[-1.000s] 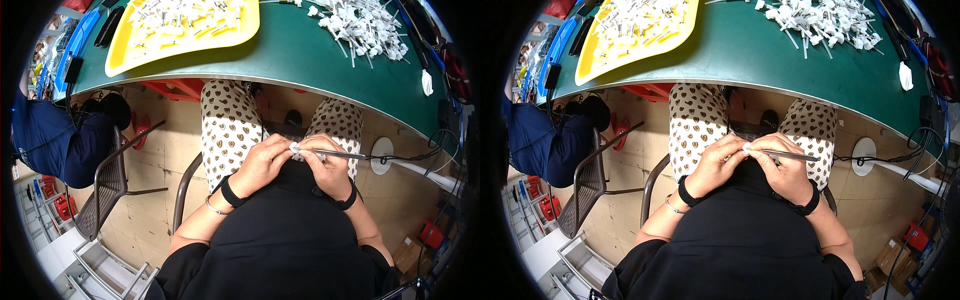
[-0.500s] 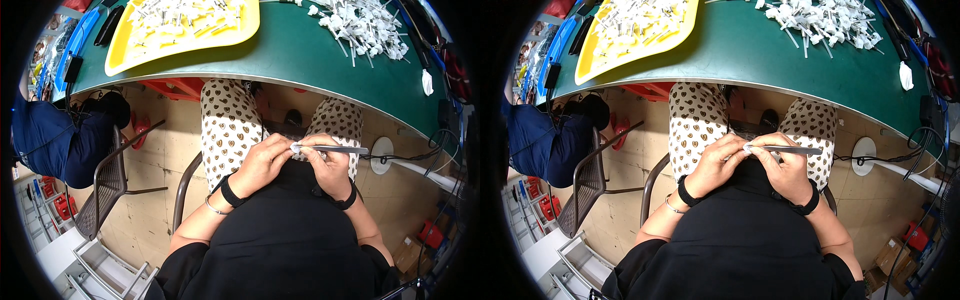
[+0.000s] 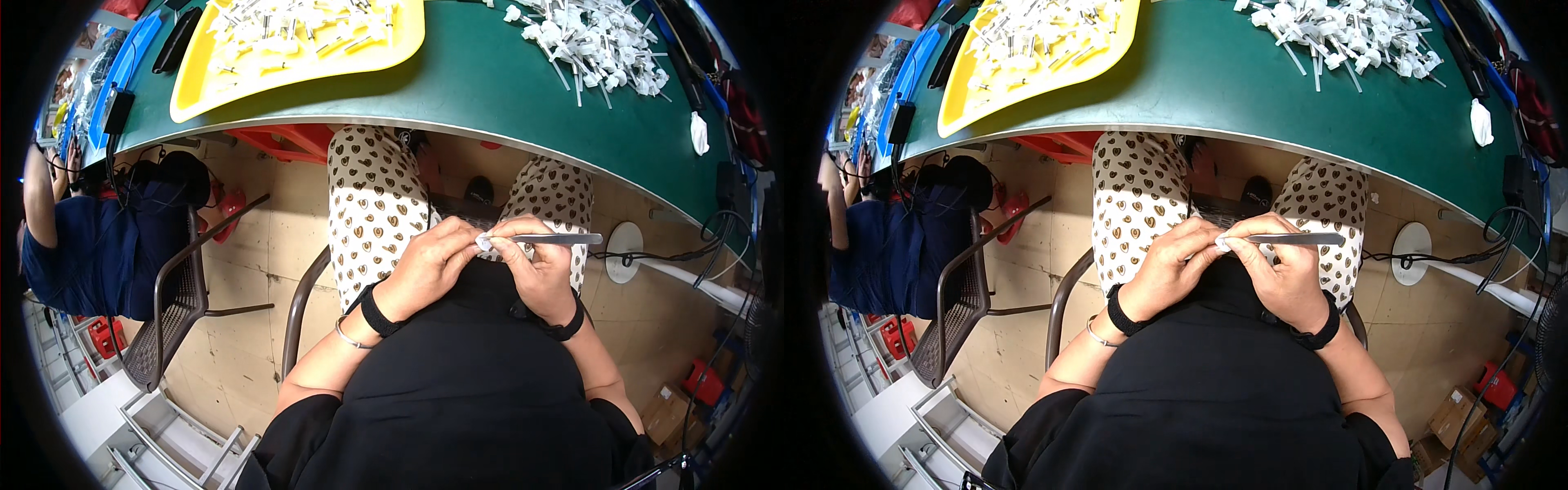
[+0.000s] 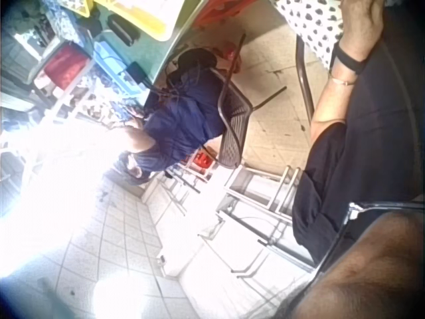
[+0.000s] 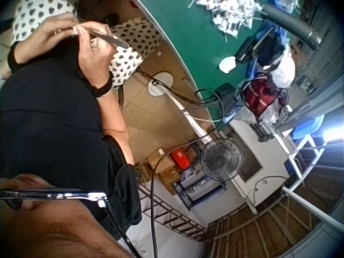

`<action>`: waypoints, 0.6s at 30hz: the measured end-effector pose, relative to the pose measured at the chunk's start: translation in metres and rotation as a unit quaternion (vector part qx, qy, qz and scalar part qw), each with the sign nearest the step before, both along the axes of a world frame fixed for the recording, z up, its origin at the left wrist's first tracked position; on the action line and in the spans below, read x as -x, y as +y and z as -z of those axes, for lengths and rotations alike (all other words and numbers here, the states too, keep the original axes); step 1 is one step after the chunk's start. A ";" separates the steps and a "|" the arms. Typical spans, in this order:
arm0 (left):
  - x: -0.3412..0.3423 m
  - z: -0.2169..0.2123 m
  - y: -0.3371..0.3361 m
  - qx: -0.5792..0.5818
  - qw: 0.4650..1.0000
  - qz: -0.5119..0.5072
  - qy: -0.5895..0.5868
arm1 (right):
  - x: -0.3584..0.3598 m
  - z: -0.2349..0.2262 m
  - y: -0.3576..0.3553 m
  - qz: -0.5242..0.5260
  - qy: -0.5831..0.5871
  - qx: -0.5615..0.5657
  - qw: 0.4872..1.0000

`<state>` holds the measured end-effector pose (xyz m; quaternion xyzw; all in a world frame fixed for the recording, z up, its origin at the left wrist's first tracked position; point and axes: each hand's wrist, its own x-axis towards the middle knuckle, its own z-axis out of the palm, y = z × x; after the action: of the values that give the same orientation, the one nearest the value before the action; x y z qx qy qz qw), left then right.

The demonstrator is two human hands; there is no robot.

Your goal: The person sits at a green workbench and repeatedly picks up small white plastic components. Using a metal tool, they manipulate the components and place them into a yellow tray. The process is repetitive, involving picking, tool manipulation, and placement.

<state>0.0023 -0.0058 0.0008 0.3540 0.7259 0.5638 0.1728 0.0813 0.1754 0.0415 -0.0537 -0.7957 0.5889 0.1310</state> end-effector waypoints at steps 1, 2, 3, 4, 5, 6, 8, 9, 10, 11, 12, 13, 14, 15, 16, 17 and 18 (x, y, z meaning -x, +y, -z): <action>0.000 0.001 0.000 -0.002 1.000 0.000 0.000 | 0.000 0.000 0.001 -0.005 0.003 -0.005 1.000; 0.000 0.001 0.000 -0.004 1.000 0.001 -0.001 | 0.000 0.000 0.001 -0.004 0.001 -0.001 1.000; 0.000 0.002 0.000 -0.004 1.000 0.001 -0.002 | -0.001 0.000 0.001 -0.003 -0.002 0.003 1.000; 0.000 0.002 0.000 -0.004 1.000 0.002 -0.003 | -0.001 0.000 0.001 -0.002 -0.004 0.007 1.000; 0.000 0.002 0.000 -0.005 1.000 0.002 -0.003 | -0.001 0.000 0.001 -0.002 -0.006 0.009 1.000; 0.000 0.002 0.000 -0.003 1.000 0.004 -0.006 | -0.001 0.000 0.001 -0.001 -0.007 0.012 1.000; -0.001 0.002 0.000 -0.001 1.000 0.006 -0.010 | -0.001 0.000 0.001 -0.002 -0.008 0.010 1.000; -0.001 0.001 0.000 -0.003 1.000 0.006 -0.006 | -0.001 0.000 0.001 -0.002 -0.007 0.006 1.000; 0.000 0.001 0.001 -0.004 1.000 0.006 -0.003 | -0.001 0.000 0.001 -0.003 -0.006 0.003 1.000; 0.000 0.001 0.001 -0.006 1.000 0.006 0.000 | -0.001 0.000 0.002 -0.010 -0.001 -0.007 1.000; 0.000 0.001 0.001 -0.008 1.000 0.007 0.001 | 0.000 0.000 0.003 -0.017 0.004 -0.017 1.000; 0.000 0.002 0.000 -0.010 1.000 0.007 0.002 | 0.000 -0.001 0.004 -0.024 0.009 -0.027 0.999; 0.000 0.002 0.000 -0.012 1.000 0.008 0.003 | 0.000 0.000 0.004 -0.024 0.009 -0.032 0.999; 0.000 0.002 0.000 -0.011 1.000 0.009 0.002 | 0.000 0.000 0.004 -0.025 0.010 -0.036 0.999; 0.000 0.002 0.000 -0.011 1.000 0.010 0.000 | 0.000 -0.001 0.004 -0.025 0.011 -0.041 0.999; 0.000 0.002 0.001 -0.010 1.000 0.010 -0.001 | 0.000 -0.001 0.003 -0.017 0.001 -0.022 1.000; 0.000 0.002 0.001 -0.010 1.000 0.009 0.000 | -0.001 -0.001 0.002 -0.008 -0.009 -0.004 1.000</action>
<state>0.0022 -0.0051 -0.0010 0.3621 0.7168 0.5698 0.1743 0.0822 0.1772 0.0427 -0.0517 -0.7995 0.5864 0.1192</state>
